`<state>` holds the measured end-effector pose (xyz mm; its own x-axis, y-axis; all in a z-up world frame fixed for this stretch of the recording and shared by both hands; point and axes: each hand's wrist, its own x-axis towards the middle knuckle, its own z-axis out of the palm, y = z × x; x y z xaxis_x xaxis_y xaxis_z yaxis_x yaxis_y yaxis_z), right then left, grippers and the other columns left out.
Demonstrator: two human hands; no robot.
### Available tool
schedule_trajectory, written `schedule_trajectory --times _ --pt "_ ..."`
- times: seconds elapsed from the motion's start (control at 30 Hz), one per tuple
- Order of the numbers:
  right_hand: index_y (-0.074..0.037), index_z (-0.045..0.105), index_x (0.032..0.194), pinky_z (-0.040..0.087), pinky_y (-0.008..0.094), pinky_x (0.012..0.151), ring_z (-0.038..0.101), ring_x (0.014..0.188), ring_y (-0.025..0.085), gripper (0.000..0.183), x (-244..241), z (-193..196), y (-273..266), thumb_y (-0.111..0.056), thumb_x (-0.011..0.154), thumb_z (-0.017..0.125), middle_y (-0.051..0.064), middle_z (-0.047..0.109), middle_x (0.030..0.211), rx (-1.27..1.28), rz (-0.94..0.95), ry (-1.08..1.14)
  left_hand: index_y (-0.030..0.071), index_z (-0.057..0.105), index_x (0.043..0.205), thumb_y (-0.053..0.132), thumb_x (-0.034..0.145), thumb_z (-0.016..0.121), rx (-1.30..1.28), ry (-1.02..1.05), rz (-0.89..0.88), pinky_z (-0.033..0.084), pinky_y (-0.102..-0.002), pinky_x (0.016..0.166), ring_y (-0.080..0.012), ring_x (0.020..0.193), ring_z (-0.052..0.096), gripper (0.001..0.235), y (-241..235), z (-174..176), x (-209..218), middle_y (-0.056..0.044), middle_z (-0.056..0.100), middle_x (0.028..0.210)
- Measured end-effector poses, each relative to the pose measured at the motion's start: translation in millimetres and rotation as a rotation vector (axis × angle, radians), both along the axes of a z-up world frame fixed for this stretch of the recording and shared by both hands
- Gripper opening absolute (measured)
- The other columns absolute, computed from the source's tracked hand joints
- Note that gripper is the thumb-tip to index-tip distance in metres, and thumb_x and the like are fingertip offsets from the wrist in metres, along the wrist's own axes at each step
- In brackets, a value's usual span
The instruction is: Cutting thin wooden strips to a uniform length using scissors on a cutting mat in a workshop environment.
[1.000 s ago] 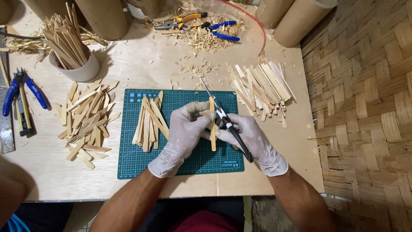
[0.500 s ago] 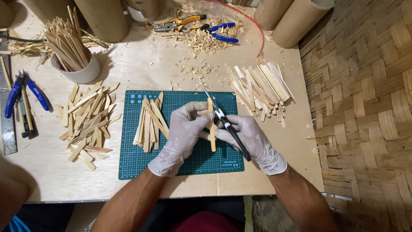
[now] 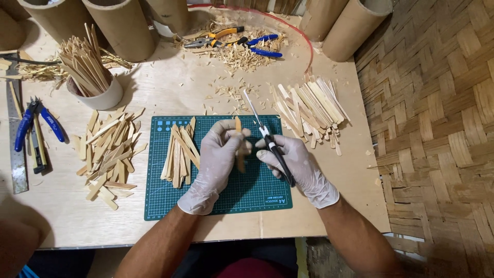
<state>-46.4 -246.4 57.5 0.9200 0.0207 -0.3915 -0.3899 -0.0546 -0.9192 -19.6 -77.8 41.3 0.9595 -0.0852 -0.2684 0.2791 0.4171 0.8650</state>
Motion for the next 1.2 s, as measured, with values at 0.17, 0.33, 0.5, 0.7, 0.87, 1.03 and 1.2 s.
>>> schedule_trajectory --times 0.17,0.33,0.5,0.7,0.87,1.03,1.2 --pt "0.001 0.073 0.112 0.048 0.021 0.041 0.056 0.043 0.011 0.033 -4 4 1 -0.010 0.082 0.082 0.010 0.058 0.055 -0.012 -0.007 -0.003 0.000 0.059 0.117 0.003 0.099 0.053 -0.052 0.002 -0.011 0.057 -0.021 0.060 -0.0105 0.071 0.067 0.020 -6 -31 5 -0.008 0.070 0.091" --pt "0.001 0.073 0.113 0.047 0.021 0.040 0.055 0.041 0.011 0.035 -4 -11 0 -0.010 0.081 0.083 0.010 0.057 0.054 -0.013 -0.021 -0.057 -0.003 0.061 0.126 0.014 0.106 0.052 -0.193 0.071 0.015 0.064 -0.030 0.074 -0.0138 0.081 0.067 0.028 -9 -35 3 -0.011 0.068 0.098" --pt "0.000 0.075 0.114 0.049 0.021 0.043 0.058 0.044 0.011 0.040 -10 0 1 -0.011 0.077 0.086 0.009 0.061 0.055 -0.126 0.102 -0.128 -0.008 0.069 0.112 0.006 0.091 0.074 -0.104 0.142 0.092 0.070 -0.039 0.071 -0.0228 0.081 0.072 0.026 -4 -20 1 -0.016 0.067 0.092" --pt "0.000 0.074 0.115 0.049 0.024 0.048 0.060 0.046 0.013 0.040 -10 -25 -6 -0.013 0.079 0.084 0.009 0.062 0.057 -0.127 0.152 -0.122 0.000 0.076 0.102 0.012 0.083 0.083 0.083 0.114 0.142 0.063 -0.024 0.058 -0.0118 0.069 0.066 0.024 0 -26 7 -0.010 0.071 0.082" --pt "0.000 0.073 0.116 0.050 0.024 0.048 0.061 0.046 0.013 0.042 -9 -33 -9 -0.013 0.078 0.086 0.009 0.064 0.057 -0.121 0.177 -0.112 -0.001 0.075 0.102 0.010 0.081 0.084 0.045 0.114 0.134 0.065 -0.027 0.055 -0.0142 0.068 0.068 0.026 -2 -17 5 -0.010 0.069 0.079" --pt "0.000 0.072 0.116 0.051 0.025 0.049 0.062 0.046 0.013 0.043 -9 -36 -10 -0.015 0.078 0.085 0.009 0.064 0.058 -0.110 0.199 -0.099 -0.002 0.074 0.103 0.011 0.082 0.084 0.038 0.102 0.106 0.066 -0.027 0.056 -0.0138 0.070 0.068 0.026 -6 -6 1 -0.011 0.070 0.080" --pt "0.002 0.073 0.115 0.047 0.024 0.048 0.060 0.044 0.013 0.041 -10 -36 -10 -0.013 0.079 0.084 0.009 0.064 0.056 -0.121 0.225 -0.094 -0.001 0.074 0.104 0.010 0.084 0.081 0.029 0.090 0.086 0.066 -0.028 0.056 -0.0140 0.069 0.069 0.024 -7 1 -1 -0.010 0.071 0.081"
